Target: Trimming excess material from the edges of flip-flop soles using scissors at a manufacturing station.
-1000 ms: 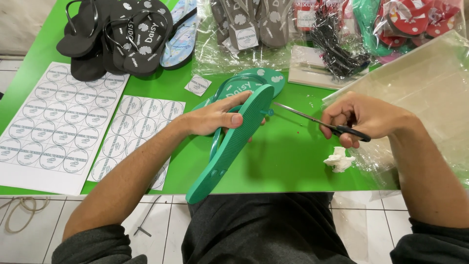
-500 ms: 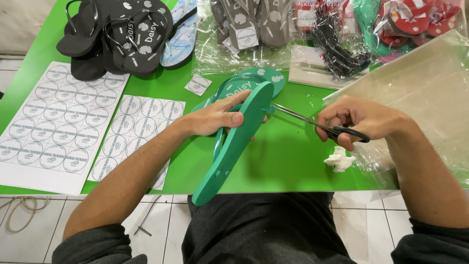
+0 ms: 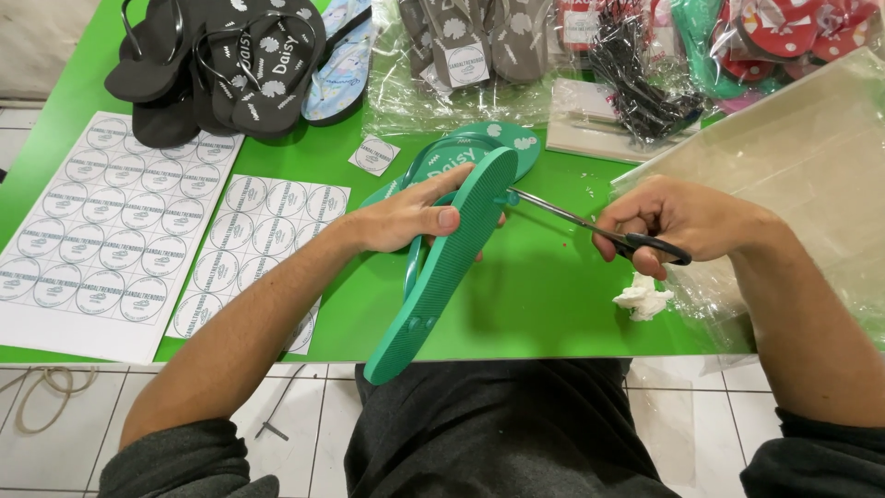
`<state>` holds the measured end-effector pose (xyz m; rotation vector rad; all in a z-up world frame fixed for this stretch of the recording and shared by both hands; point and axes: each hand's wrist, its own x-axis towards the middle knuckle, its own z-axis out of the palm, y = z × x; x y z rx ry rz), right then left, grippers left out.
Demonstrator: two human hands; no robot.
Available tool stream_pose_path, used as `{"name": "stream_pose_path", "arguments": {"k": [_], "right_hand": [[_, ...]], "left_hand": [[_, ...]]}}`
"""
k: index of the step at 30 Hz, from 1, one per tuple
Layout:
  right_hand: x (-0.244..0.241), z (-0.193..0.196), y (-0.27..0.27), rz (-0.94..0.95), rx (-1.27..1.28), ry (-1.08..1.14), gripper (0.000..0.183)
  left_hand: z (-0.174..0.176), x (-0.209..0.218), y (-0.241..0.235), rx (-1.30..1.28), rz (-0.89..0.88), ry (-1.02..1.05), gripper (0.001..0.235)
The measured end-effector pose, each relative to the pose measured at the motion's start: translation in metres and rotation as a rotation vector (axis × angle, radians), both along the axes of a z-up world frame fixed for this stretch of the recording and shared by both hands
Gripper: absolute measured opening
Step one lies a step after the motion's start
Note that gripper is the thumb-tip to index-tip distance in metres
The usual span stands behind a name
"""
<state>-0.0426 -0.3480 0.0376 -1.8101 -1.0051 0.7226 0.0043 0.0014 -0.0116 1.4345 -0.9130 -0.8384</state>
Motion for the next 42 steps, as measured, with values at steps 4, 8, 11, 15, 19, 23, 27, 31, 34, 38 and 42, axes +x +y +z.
{"name": "stream_pose_path", "arguments": {"k": [4, 8, 11, 15, 19, 23, 27, 31, 34, 38, 42], "right_hand": [[0.0, -0.003, -0.004, -0.036, -0.045, -0.015, 0.046], [0.0, 0.0, -0.004, -0.076, -0.051, 0.041, 0.042], [0.003, 0.0, -0.007, -0.07, -0.028, 0.036, 0.043], [0.004, -0.004, -0.014, -0.228, -0.184, 0.059, 0.031], [0.002, -0.002, -0.004, -0.321, -0.434, 0.04, 0.027], [0.0, 0.005, -0.004, -0.3, -0.467, 0.008, 0.023], [0.001, 0.009, -0.009, -0.318, -0.556, -0.058, 0.033], [0.006, -0.006, -0.006, -0.363, -0.628, -0.13, 0.035], [0.015, -0.022, -0.011, -0.371, -0.531, -0.075, 0.039], [0.009, -0.015, 0.003, -0.377, -0.555, -0.129, 0.044], [0.01, -0.013, 0.008, -0.367, -0.581, -0.218, 0.043]], "left_hand": [[0.002, 0.0, 0.001, -0.012, 0.003, -0.012, 0.12], [0.004, 0.0, 0.001, -0.016, -0.002, -0.008, 0.118], [0.005, -0.002, 0.002, -0.002, 0.003, -0.005, 0.124], [0.005, -0.001, 0.002, -0.019, -0.015, -0.008, 0.124], [0.003, 0.0, 0.002, -0.004, -0.016, -0.031, 0.12], [0.006, -0.001, 0.002, -0.02, -0.027, -0.025, 0.118], [0.007, 0.001, 0.002, -0.064, -0.033, -0.014, 0.12], [0.009, 0.0, 0.003, -0.097, -0.044, -0.002, 0.119], [0.011, -0.002, 0.0, -0.187, -0.03, -0.033, 0.095], [0.011, -0.003, -0.001, -0.193, -0.02, -0.068, 0.1], [0.007, -0.001, -0.003, -0.235, -0.016, -0.052, 0.103]]}}
